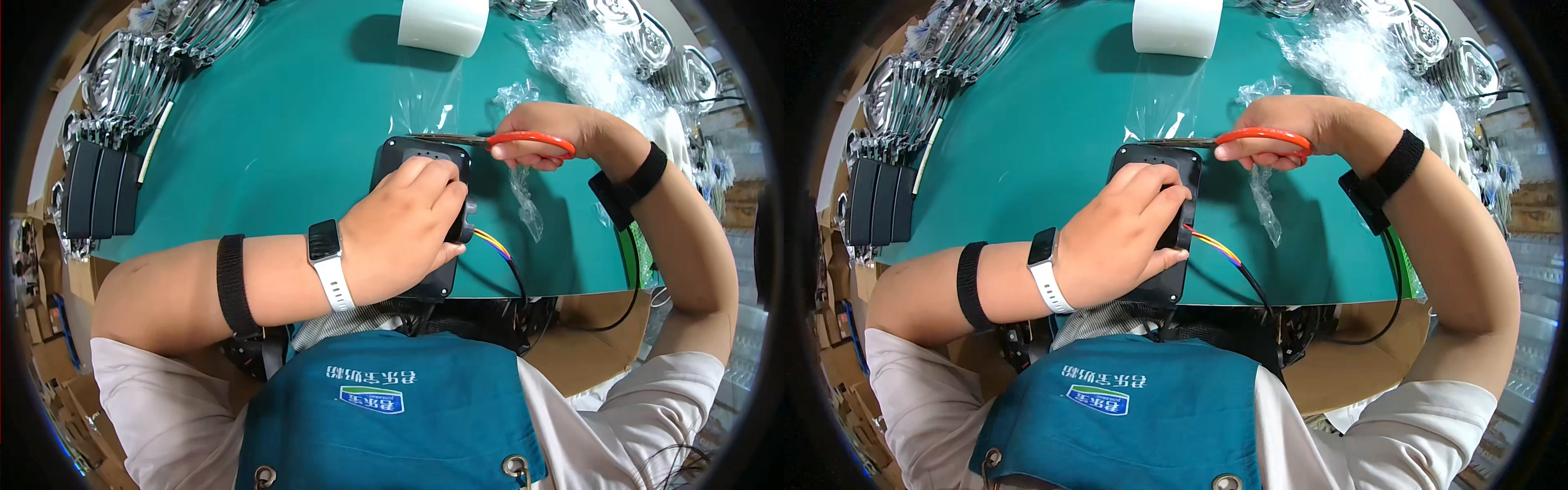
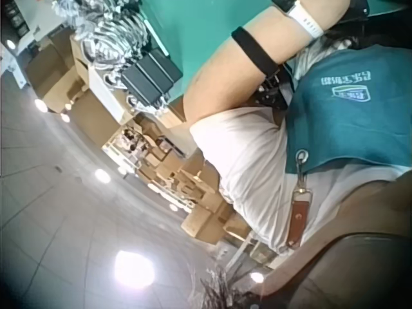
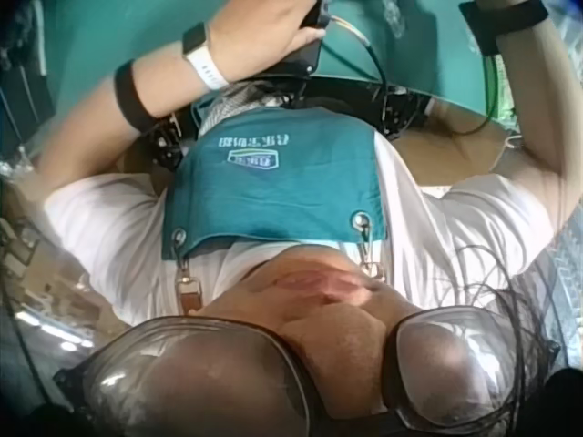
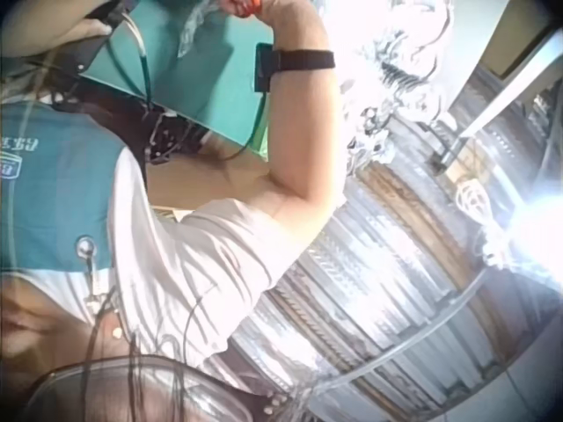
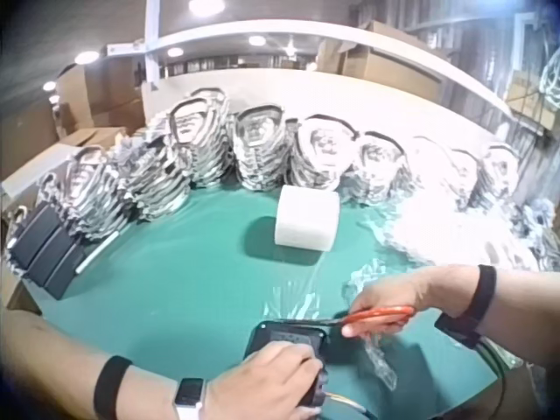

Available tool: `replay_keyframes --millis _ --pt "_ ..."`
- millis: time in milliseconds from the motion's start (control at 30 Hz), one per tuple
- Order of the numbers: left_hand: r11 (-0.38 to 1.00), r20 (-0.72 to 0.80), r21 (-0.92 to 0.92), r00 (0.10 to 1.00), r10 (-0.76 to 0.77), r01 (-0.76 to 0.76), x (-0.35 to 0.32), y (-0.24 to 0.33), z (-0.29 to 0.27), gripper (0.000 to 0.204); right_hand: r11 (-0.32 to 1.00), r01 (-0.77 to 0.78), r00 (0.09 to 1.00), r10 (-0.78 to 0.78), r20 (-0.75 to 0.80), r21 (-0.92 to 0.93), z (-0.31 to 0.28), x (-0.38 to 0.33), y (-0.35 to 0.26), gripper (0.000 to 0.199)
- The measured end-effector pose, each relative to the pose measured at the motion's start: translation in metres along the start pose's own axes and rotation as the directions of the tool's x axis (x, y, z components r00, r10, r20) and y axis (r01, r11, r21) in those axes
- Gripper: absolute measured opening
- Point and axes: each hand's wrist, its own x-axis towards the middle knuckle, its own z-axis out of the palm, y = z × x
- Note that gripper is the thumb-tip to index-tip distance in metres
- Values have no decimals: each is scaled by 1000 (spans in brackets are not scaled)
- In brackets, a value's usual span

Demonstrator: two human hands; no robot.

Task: Manually applying protective plastic film and cutting it to size for a rectangular electronic component.

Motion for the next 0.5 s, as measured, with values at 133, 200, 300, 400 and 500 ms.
replay_keyframes --millis 133,200,300,400,500 --pt "1000 -5 1 1000 0 0 -1 -1 1 58 1000 -20 1000 20 -9 3 0 11 -18 49" --pt "1000 -14 6 1000 3 -3 -1 -2 2 59 1000 -19 1000 19 -11 1 -1 18 -25 45" --pt "1000 8 -5 1000 -18 18 -1 -2 3 60 1000 -19 1000 19 -22 -4 0 29 -37 44" --pt "997 13 -32 997 72 -71 -3 3 5 59 956 217 970 -188 -156 198 4 34 -56 44" --pt "998 17 -26 998 53 -53 -9 6 -3 61 970 199 870 -239 -431 -136 6 14 -71 40"
